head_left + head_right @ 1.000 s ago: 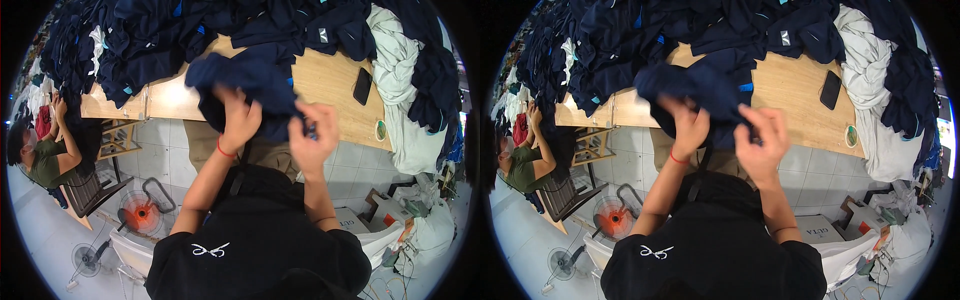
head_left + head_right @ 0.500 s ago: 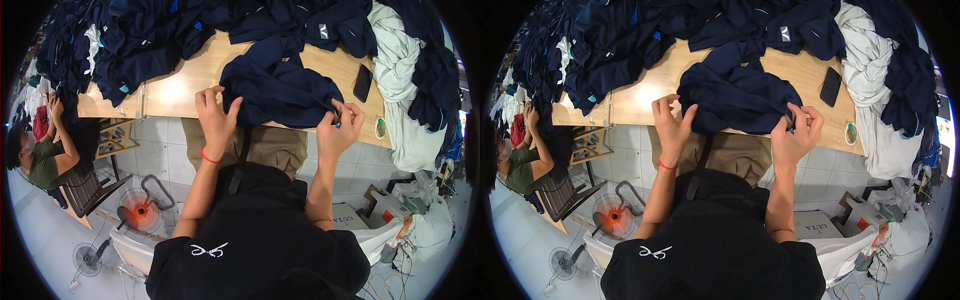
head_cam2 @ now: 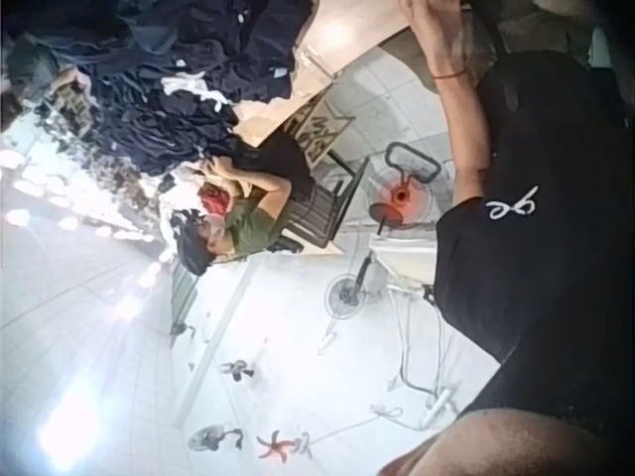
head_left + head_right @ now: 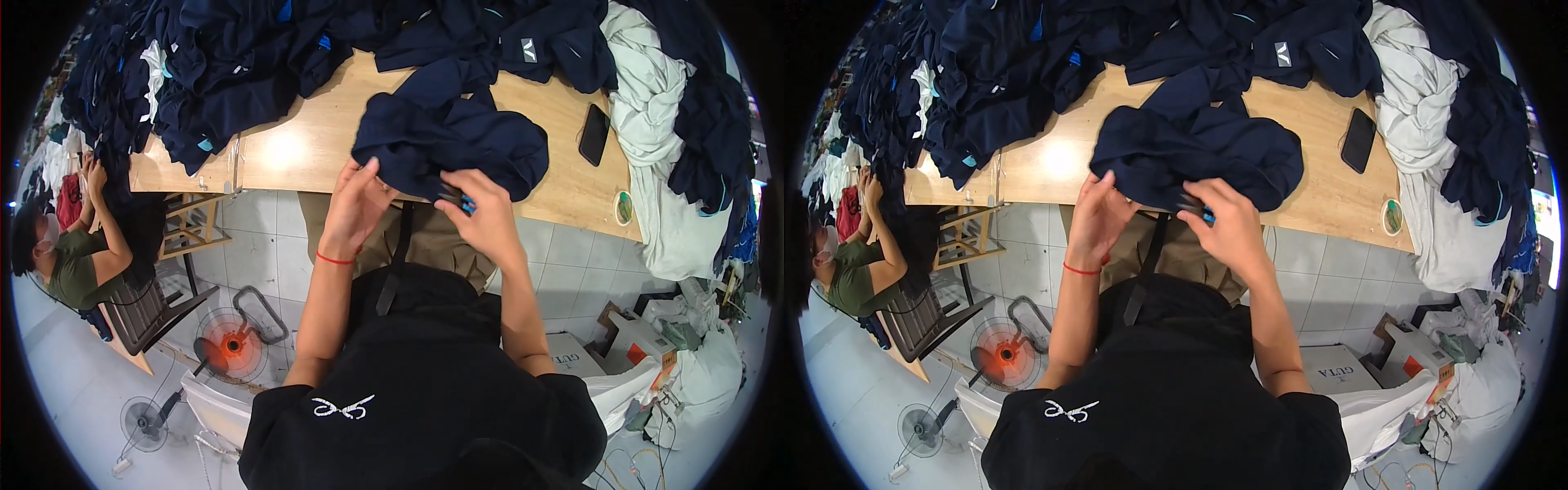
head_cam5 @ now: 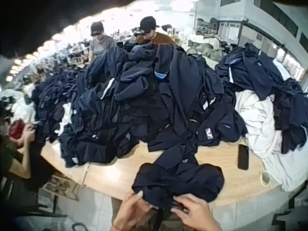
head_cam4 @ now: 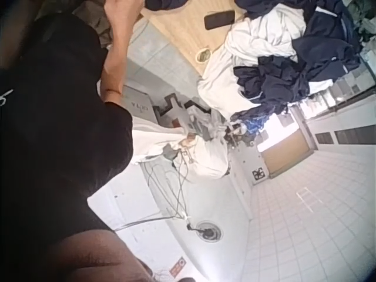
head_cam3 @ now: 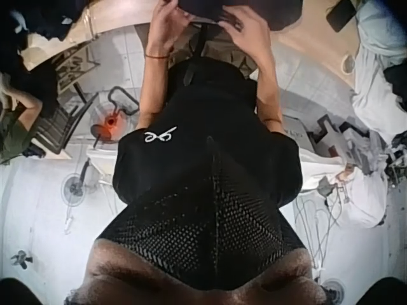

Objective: Trimming loose threads from blue athletic pants using small scissors.

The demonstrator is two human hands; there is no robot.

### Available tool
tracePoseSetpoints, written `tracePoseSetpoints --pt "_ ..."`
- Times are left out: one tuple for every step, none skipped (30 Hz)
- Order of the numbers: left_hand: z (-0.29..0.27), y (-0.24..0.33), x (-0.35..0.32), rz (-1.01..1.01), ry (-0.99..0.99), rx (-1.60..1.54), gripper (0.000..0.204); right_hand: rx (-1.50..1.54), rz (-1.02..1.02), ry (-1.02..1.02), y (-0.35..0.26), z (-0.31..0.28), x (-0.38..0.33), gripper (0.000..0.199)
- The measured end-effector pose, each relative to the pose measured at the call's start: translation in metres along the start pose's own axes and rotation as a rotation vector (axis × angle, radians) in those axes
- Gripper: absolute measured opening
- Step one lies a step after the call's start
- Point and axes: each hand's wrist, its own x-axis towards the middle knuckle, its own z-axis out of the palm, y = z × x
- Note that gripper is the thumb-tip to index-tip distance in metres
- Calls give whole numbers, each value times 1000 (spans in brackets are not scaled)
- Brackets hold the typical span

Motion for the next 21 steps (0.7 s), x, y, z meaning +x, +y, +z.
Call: tracePoseSetpoints --pt "12 3 -3 28 -57 -59 51 1 2 3 -1 1 -3 33" --pt "10 1 -4 32 -51 -57 51 124 26 31 -8 2 -6 30" --pt "5 -1 -2 24 -104 -236 52 247 51 58 -15 1 -9 28" --pt "3 -3 -2 16 -157 -416 53 252 51 53 -20 -1 -12 28" --pt "5 -8 1 66 -94 -418 51 282 73 -36 -24 -3 -13 25" --pt "3 -10 2 64 -95 -416 51 311 94 -124 -26 -4 -13 23" --pt "-1 -12 3 118 -112 -431 55 415 49 -47 -21 7 -14 14" --pt "1 -13 5 170 -128 -449 59 412 51 -45 -17 6 -15 14" --pt "2 -10 3 154 -112 -432 69 414 171 12 -12 2 -16 11" --pt "1 -8 3 152 -112 -434 69 414 290 70 -6 -2 -16 8" --pt "0 -5 2 152 -143 -412 73 544 353 140 -3 -3 -12 8" --pt "0 -4 1 151 -175 -389 78 548 295 151 -1 -5 -8 11" --pt "0 -3 0 150 -173 -391 78 566 321 149 -2 -4 -7 13" --pt "1 -2 0 139 -213 -386 81 586 344 146 -11 -2 -2 15" --pt "2 -1 -1 126 -252 -380 84 587 347 146 -15 2 3 15" --pt "1 0 -3 124 -250 -380 84 589 319 128 -18 8 8 16" --pt "2 2 -3 111 -254 -355 85 589 289 109 -19 9 13 17" --pt "2 4 -3 98 -258 -329 86 588 288 109 -16 9 12 17" --pt "4 5 -4 99 -258 -330 86 523 291 59 -11 10 10 17" --pt "8 7 -8 99 -230 -334 83 459 294 8 -9 12 9 18" --pt "10 8 -10 99 -202 -338 81 474 219 92 -9 15 7 17"
